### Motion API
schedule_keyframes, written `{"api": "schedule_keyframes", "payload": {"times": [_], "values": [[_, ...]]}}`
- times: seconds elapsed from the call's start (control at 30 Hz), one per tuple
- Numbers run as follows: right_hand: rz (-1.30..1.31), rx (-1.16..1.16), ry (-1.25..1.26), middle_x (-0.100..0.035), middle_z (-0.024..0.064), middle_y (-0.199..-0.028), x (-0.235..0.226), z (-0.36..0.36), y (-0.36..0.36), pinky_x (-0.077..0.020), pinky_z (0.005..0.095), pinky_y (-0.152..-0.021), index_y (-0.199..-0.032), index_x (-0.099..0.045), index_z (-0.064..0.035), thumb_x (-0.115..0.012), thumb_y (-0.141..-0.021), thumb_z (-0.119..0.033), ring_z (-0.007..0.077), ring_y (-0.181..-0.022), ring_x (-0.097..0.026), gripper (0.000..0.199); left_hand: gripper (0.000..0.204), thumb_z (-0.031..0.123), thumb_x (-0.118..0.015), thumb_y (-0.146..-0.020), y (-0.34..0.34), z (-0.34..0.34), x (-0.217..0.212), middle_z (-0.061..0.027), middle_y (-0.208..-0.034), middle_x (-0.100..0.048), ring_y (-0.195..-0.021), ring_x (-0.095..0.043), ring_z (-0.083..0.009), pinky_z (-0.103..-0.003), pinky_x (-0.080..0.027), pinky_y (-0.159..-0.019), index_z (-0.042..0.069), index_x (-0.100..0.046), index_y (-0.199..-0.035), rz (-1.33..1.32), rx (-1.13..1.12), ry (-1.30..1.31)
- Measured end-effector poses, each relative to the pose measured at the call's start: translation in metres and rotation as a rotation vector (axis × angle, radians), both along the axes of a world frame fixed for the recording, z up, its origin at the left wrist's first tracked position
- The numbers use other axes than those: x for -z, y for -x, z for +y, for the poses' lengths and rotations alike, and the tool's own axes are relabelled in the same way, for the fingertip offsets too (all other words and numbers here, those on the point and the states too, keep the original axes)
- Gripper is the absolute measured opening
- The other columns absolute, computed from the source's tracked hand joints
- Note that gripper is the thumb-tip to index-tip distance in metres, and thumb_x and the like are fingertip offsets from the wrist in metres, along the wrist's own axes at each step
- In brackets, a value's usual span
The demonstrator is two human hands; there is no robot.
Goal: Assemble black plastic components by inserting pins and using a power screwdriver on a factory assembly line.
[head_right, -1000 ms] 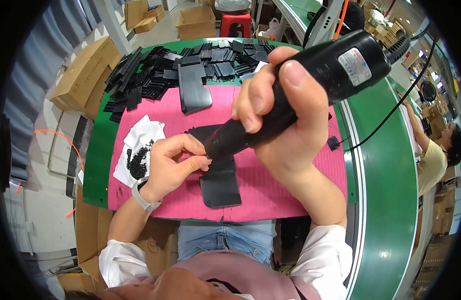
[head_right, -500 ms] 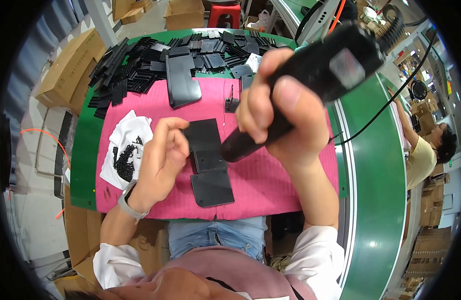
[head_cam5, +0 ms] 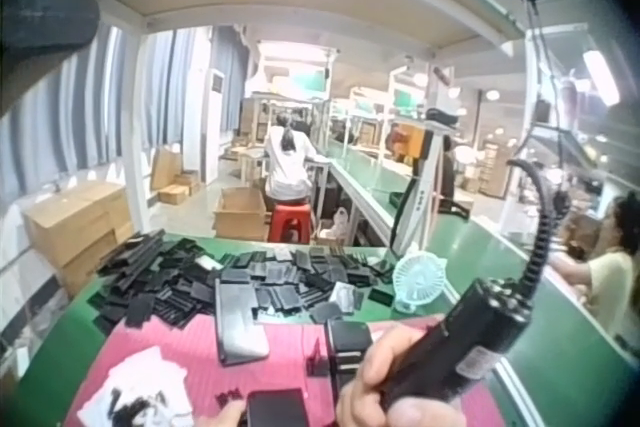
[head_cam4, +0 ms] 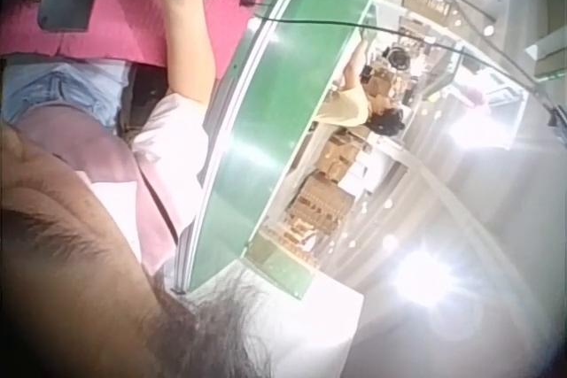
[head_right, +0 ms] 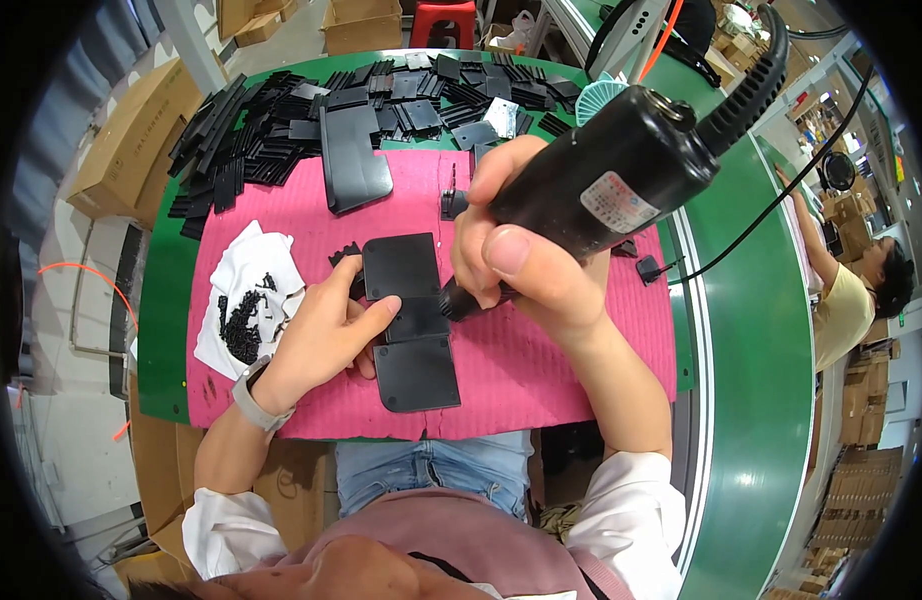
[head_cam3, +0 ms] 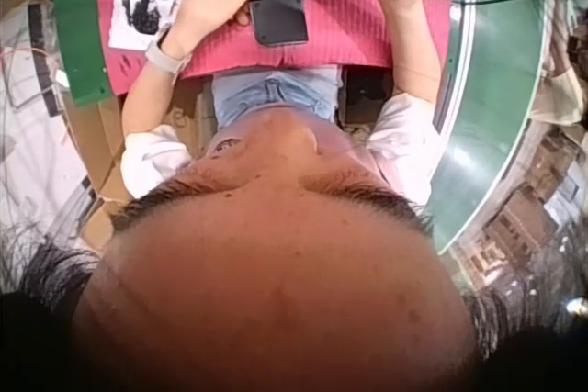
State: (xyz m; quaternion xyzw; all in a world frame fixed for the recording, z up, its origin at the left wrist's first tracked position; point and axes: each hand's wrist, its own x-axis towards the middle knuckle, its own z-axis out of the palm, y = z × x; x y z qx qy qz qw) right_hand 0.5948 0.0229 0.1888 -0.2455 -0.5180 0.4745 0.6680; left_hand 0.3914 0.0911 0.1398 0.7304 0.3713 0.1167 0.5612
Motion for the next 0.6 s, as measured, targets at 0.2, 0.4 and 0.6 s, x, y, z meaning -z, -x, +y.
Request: {"api": "schedule_keyframes", "payload": {"times": [0.2,0.4,0.6], "values": [[-0.028,-0.064,-0.035,-0.048,0.004,-0.06,0.0,0.0,0.001,-0.0375,0.028,-0.044,-0.097,-0.044,-0.0057,-0.067,-0.079,-0.023,0.0138,-0.043,-0.045,0.034,0.056,0.021,-0.058,-0.092,-0.001,0.004,0.003,-0.0104,-0.058,-0.058,-0.04,-0.057,-0.0173,-0.029,-0.045,-0.038,-0.016,-0.028,-0.121,-0.07,0.01,0.179],[0.016,-0.17,-0.068,-0.049,0.0056,-0.061,0.009,0.003,0.007,-0.0392,0.0266,-0.045,-0.087,-0.045,-0.0029,-0.067,-0.077,-0.008,0.0125,-0.048,-0.048,0.025,0.055,0.019,-0.058,-0.093,0.002,0.002,0.008,-0.0093,-0.062,-0.057,-0.04,-0.056,-0.0158,-0.028,-0.045,-0.036,-0.015,-0.026,-0.123,-0.152,0.013,0.168],[0.037,-0.18,-0.039,-0.052,0.0067,-0.062,0.011,0.001,0.0,-0.0392,0.0264,-0.045,-0.088,-0.047,-0.0019,-0.068,-0.078,-0.01,0.0125,-0.046,-0.048,0.025,0.059,0.019,-0.057,-0.094,0.001,0.0,0.007,-0.0095,-0.061,-0.056,-0.041,-0.057,-0.0166,-0.028,-0.045,-0.036,-0.016,-0.023,-0.127,-0.127,0.021,0.135]]}}
